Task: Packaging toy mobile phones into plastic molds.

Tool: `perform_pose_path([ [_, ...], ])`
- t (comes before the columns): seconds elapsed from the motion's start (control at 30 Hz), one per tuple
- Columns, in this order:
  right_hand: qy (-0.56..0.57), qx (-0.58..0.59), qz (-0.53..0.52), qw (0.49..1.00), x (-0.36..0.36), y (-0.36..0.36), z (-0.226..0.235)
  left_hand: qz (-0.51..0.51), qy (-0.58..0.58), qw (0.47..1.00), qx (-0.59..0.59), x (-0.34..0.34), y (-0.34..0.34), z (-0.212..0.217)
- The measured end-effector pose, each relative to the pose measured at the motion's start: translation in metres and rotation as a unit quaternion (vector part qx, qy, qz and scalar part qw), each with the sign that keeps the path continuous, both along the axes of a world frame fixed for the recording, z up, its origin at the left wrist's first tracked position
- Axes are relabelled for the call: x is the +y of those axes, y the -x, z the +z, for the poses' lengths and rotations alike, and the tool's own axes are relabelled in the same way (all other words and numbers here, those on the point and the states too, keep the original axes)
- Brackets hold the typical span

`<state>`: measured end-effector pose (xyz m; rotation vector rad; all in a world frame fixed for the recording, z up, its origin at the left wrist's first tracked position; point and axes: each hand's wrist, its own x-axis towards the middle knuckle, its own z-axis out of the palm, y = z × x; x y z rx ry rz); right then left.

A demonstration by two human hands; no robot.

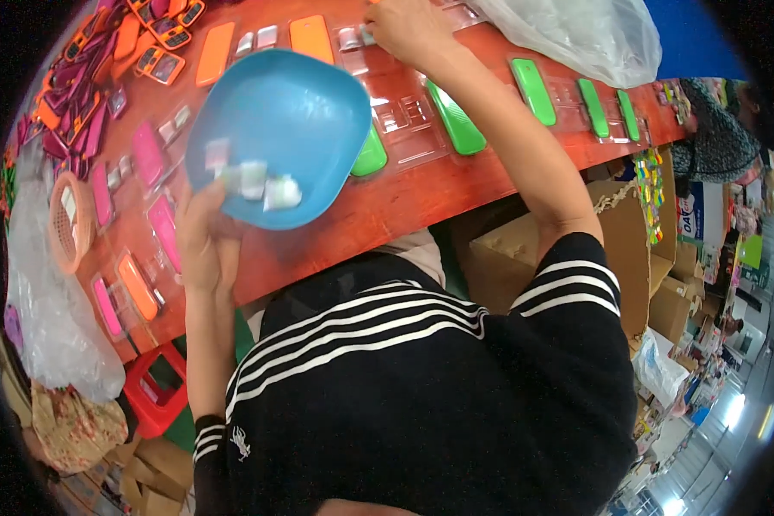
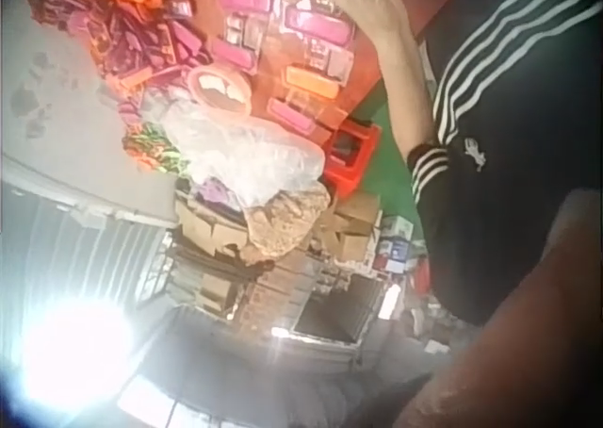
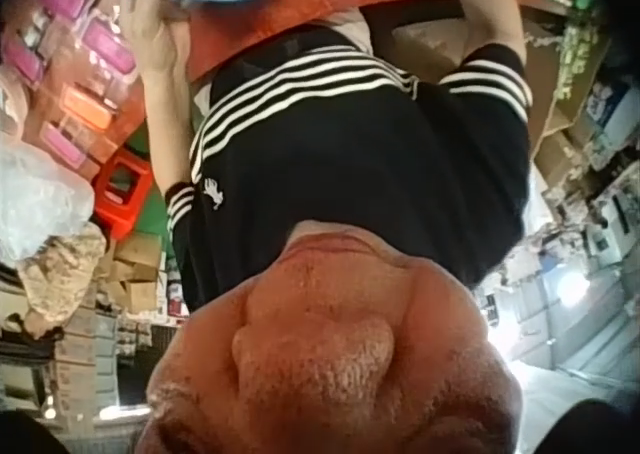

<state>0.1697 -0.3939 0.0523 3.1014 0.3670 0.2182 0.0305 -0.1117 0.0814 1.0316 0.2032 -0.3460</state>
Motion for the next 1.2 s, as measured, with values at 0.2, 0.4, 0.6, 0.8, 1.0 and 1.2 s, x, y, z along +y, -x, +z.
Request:
perform_pose_path([
  [0.2,-0.374,-0.159,0.242,0.881,0.022,0.038,0.062,-0.04,-0.013,0.999,-0.014,-0.022,-0.019,0.001],
  [0.4,-0.305,0.072,0.185,0.931,0.049,0.09,0.046,-0.074,0.001,0.997,-0.014,-0.06,-0.034,0.0],
  [0.6,-0.526,0.184,0.073,0.827,0.03,0.101,0.048,-0.074,0.038,0.997,-0.002,-0.076,-0.039,-0.003],
  [0.8,-0.663,0.169,-0.006,0.73,-0.026,0.051,0.059,-0.071,0.035,0.997,0.007,-0.082,-0.039,-0.003],
  [1.0,-0.251,-0.015,-0.069,0.965,-0.087,-0.026,0.012,-0.092,0.037,0.995,0.028,-0.087,-0.037,0.0],
  [1.2,-0.228,0.081,-0.062,0.968,-0.087,-0.049,-0.002,-0.075,0.022,0.996,0.045,-0.079,-0.038,-0.002],
])
